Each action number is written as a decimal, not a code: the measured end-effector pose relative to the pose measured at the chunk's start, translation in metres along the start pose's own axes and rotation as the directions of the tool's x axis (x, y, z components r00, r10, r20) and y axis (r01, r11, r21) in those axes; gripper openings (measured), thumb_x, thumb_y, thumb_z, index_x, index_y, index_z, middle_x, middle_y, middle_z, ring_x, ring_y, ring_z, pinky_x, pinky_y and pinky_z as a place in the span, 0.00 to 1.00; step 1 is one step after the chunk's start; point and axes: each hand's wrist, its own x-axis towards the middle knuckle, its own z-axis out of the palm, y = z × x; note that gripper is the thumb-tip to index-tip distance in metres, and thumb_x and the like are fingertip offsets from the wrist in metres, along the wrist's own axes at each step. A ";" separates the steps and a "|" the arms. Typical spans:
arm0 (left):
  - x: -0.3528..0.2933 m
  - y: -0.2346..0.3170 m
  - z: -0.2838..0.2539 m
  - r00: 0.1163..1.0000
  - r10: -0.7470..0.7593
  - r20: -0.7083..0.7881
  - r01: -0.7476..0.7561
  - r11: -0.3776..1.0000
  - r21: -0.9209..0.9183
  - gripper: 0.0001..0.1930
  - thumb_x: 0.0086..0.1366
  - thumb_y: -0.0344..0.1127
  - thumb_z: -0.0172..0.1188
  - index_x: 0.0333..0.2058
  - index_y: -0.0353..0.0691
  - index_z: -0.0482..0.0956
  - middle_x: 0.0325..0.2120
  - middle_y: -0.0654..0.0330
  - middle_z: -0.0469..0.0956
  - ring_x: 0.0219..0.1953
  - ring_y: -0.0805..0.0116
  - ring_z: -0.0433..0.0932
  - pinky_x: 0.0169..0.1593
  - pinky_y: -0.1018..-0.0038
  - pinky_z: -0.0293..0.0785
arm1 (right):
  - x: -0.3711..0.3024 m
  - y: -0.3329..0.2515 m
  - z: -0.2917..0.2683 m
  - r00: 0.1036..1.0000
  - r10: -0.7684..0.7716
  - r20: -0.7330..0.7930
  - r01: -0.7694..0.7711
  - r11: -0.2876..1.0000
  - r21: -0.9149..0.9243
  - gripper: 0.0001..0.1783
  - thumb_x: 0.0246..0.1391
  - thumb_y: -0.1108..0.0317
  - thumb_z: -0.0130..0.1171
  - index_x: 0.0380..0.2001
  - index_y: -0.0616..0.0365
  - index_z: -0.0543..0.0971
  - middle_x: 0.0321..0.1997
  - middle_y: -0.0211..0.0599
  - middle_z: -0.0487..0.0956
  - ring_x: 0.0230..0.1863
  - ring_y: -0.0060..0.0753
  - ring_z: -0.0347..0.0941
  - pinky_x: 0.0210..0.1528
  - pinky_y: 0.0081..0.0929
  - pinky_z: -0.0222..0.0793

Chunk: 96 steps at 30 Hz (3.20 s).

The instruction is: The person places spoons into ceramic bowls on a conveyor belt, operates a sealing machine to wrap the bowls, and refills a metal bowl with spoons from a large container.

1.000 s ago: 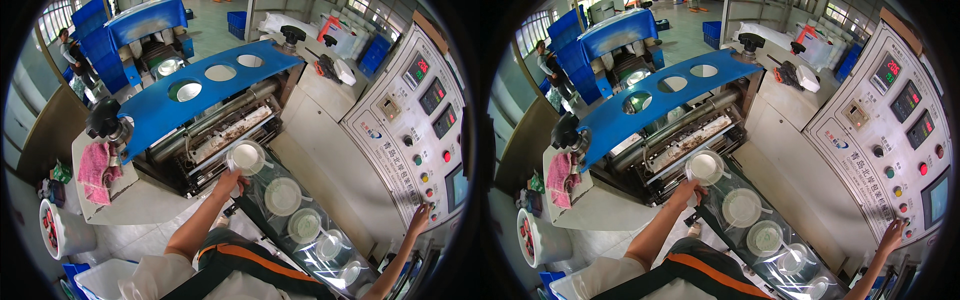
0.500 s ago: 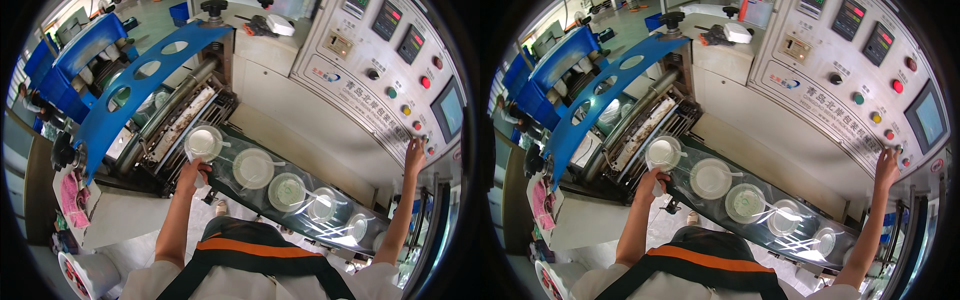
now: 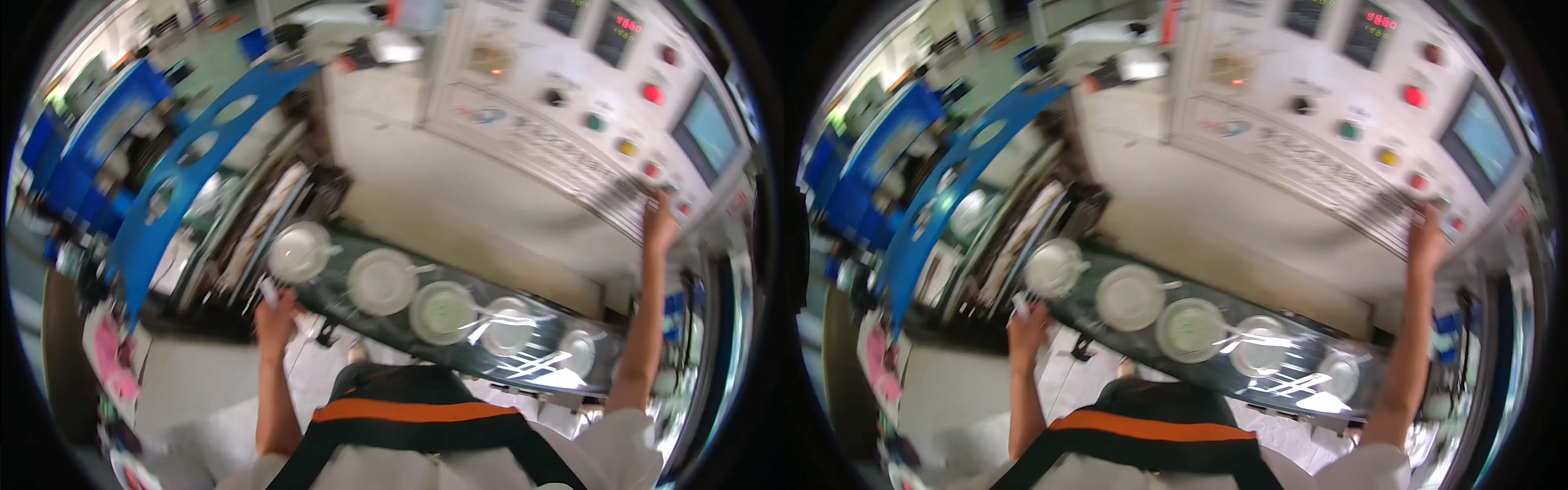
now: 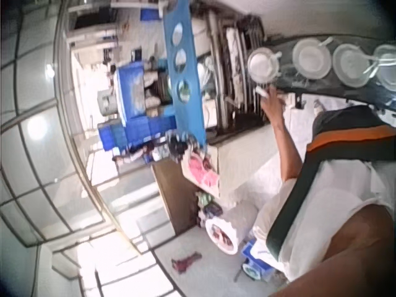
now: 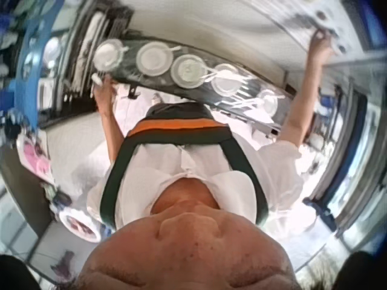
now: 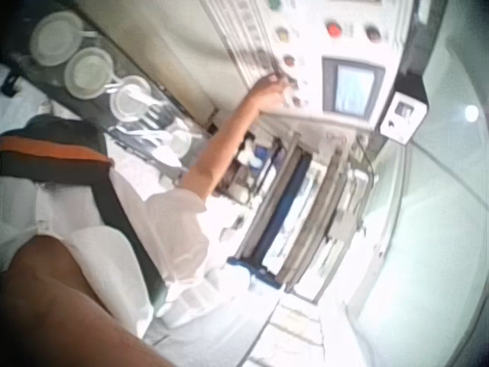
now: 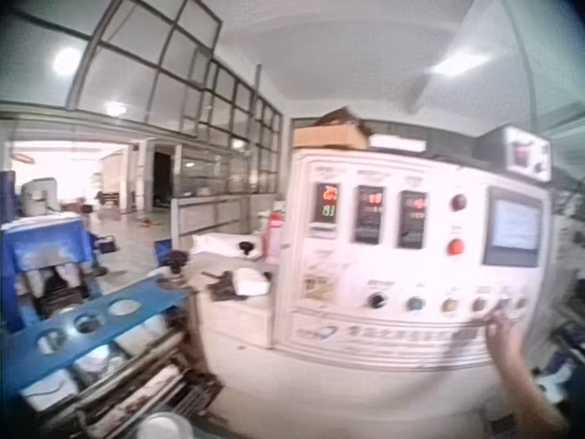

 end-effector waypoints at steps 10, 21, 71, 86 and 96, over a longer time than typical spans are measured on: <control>-0.021 0.045 0.044 0.994 0.112 -0.007 -0.111 0.971 -0.210 0.08 0.59 0.34 0.48 0.27 0.33 0.67 0.12 0.59 0.68 0.07 0.76 0.61 0.08 0.82 0.57 | -0.017 -0.102 -0.028 0.982 -0.166 -0.093 0.190 0.872 0.451 0.13 0.39 0.72 0.58 0.33 0.53 0.73 0.58 0.46 0.59 0.25 0.36 0.74 0.24 0.27 0.70; -0.036 0.044 0.033 0.997 0.071 0.005 -0.071 0.996 0.055 0.09 0.56 0.33 0.51 0.21 0.35 0.73 0.12 0.65 0.70 0.11 0.79 0.64 0.16 0.79 0.59 | -0.007 -0.121 0.005 0.982 -0.185 -0.042 0.190 0.958 0.213 0.08 0.45 0.67 0.53 0.31 0.52 0.74 0.44 0.37 0.72 0.22 0.40 0.72 0.19 0.31 0.66; -0.047 0.022 0.026 0.908 0.413 -0.073 -0.359 0.856 0.373 0.07 0.54 0.34 0.54 0.28 0.36 0.73 0.17 0.47 0.71 0.21 0.49 0.72 0.23 0.64 0.67 | -0.014 -0.123 -0.040 0.959 -0.274 -0.078 0.285 0.915 0.287 0.06 0.49 0.67 0.51 0.23 0.56 0.73 0.57 0.18 0.62 0.19 0.34 0.72 0.18 0.25 0.64; -0.020 0.007 0.071 0.923 0.385 0.009 -0.288 0.675 0.680 0.21 0.54 0.43 0.51 0.45 0.39 0.68 0.33 0.46 0.74 0.32 0.47 0.73 0.33 0.59 0.69 | -0.017 -0.100 0.004 0.985 -0.149 -0.084 0.159 0.617 0.771 0.17 0.39 0.79 0.56 0.37 0.54 0.73 0.49 0.35 0.68 0.26 0.30 0.73 0.26 0.24 0.69; -0.022 0.026 0.074 0.903 0.424 0.064 -0.385 0.735 0.559 0.17 0.55 0.34 0.51 0.43 0.33 0.69 0.39 0.45 0.71 0.41 0.47 0.70 0.42 0.63 0.66 | -0.006 -0.035 0.033 0.952 0.097 -0.289 0.102 0.793 0.600 0.14 0.42 0.77 0.54 0.36 0.54 0.72 0.55 0.38 0.64 0.21 0.32 0.70 0.24 0.24 0.67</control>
